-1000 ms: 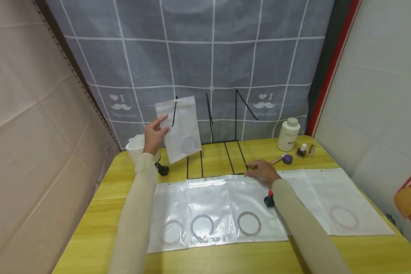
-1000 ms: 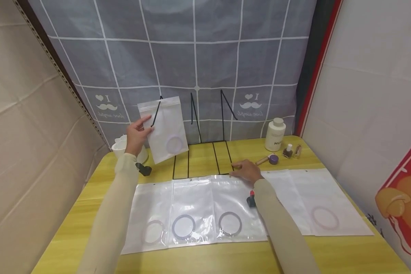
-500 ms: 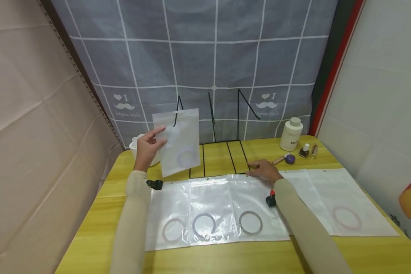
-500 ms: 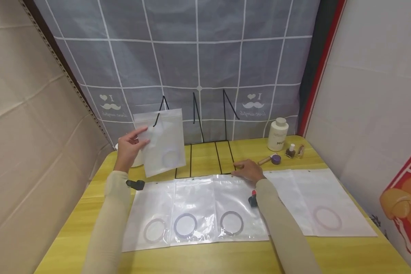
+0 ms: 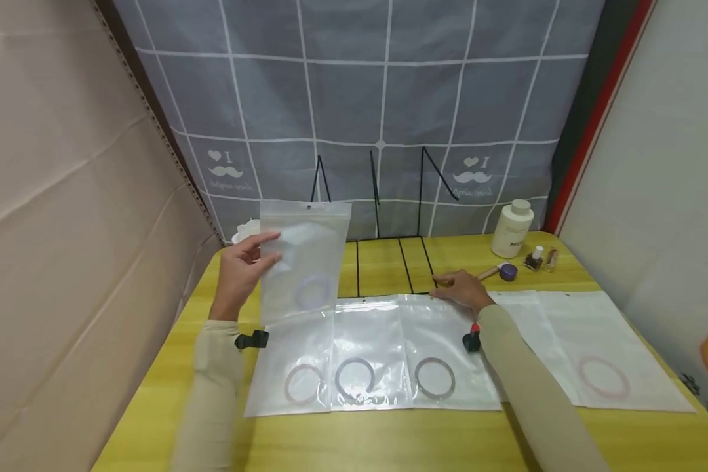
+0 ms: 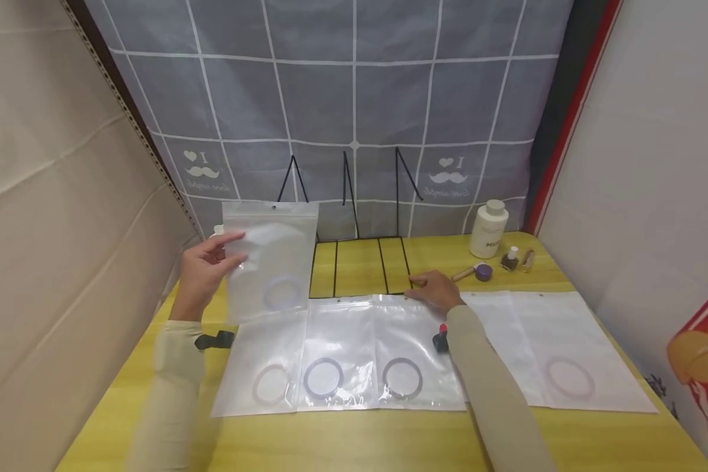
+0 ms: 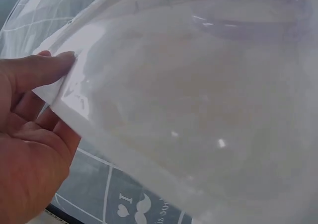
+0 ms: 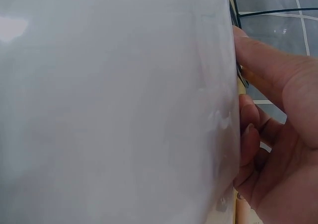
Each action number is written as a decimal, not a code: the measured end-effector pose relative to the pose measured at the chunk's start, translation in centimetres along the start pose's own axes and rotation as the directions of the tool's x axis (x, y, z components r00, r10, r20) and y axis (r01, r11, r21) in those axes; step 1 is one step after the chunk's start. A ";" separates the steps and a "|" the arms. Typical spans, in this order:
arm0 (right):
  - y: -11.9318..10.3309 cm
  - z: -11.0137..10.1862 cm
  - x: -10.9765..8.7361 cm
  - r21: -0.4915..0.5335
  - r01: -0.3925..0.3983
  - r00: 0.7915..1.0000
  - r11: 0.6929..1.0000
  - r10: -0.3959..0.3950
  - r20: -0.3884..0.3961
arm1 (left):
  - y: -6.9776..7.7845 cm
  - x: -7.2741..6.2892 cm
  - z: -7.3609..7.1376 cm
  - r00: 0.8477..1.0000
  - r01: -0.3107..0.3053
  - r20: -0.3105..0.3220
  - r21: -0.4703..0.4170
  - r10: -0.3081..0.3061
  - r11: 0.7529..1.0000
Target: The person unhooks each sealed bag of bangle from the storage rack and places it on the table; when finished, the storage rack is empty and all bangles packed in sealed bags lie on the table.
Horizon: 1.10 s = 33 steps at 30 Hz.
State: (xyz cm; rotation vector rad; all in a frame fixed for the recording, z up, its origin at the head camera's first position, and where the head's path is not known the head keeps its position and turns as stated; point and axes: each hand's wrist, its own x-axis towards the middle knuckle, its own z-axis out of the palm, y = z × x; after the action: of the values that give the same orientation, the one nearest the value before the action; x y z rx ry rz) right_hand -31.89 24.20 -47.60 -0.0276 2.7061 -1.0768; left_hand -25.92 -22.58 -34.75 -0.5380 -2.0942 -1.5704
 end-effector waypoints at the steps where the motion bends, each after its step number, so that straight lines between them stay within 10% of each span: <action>1: 0.0 0.0 0.1 -0.008 0.000 1.000 1.000 0.000 -0.003 | 0.6 -0.3 -0.3 1.000 0.004 0.004 -0.022 -0.004 1.000; 6: 0.0 0.0 0.3 -0.031 0.001 1.000 1.000 -0.001 -0.007 | 2.7 -2.7 -2.9 0.988 0.151 0.064 -0.268 -0.139 0.952; 10: 0.0 0.0 0.3 -0.030 0.000 1.000 1.000 0.000 0.001 | 1.6 -5.7 -6.2 0.936 0.349 0.232 -0.533 -0.263 0.771; 13: 0.0 -0.1 0.2 -0.026 0.001 1.000 1.000 -0.001 0.010 | -0.9 -8.2 -9.0 0.853 0.519 0.388 -0.562 -0.349 0.644; 15: 0.0 -0.1 0.2 -0.028 0.005 1.000 1.000 -0.005 0.012 | -3.1 -9.8 -10.5 0.766 0.640 0.472 -0.494 -0.436 0.589; 18: -0.1 -0.2 0.2 -0.038 0.006 1.000 0.999 -0.006 0.008 | -6.2 -11.4 -11.9 0.643 0.761 0.486 -0.321 -0.591 0.564; 20: -0.1 -0.3 0.3 -0.041 0.003 1.000 0.999 -0.003 -0.005 | -8.0 -11.9 -12.4 0.596 0.796 0.449 -0.222 -0.665 0.563; 30: 0.2 -0.1 0.2 -0.035 0.015 1.000 0.999 -0.015 0.006 | -11.0 -11.3 -13.1 0.549 0.808 0.175 0.139 -0.817 0.573; 33: 0.1 -0.1 0.2 -0.016 0.014 1.000 1.000 -0.014 0.001 | -11.1 -11.1 -12.9 0.564 0.783 0.146 0.218 -0.813 0.583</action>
State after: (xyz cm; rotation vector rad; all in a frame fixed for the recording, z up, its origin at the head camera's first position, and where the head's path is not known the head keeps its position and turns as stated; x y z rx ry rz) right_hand -32.09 24.30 -47.66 -0.0500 2.7175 -1.0584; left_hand -21.46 -38.29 -46.72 0.4137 -2.8268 -1.8444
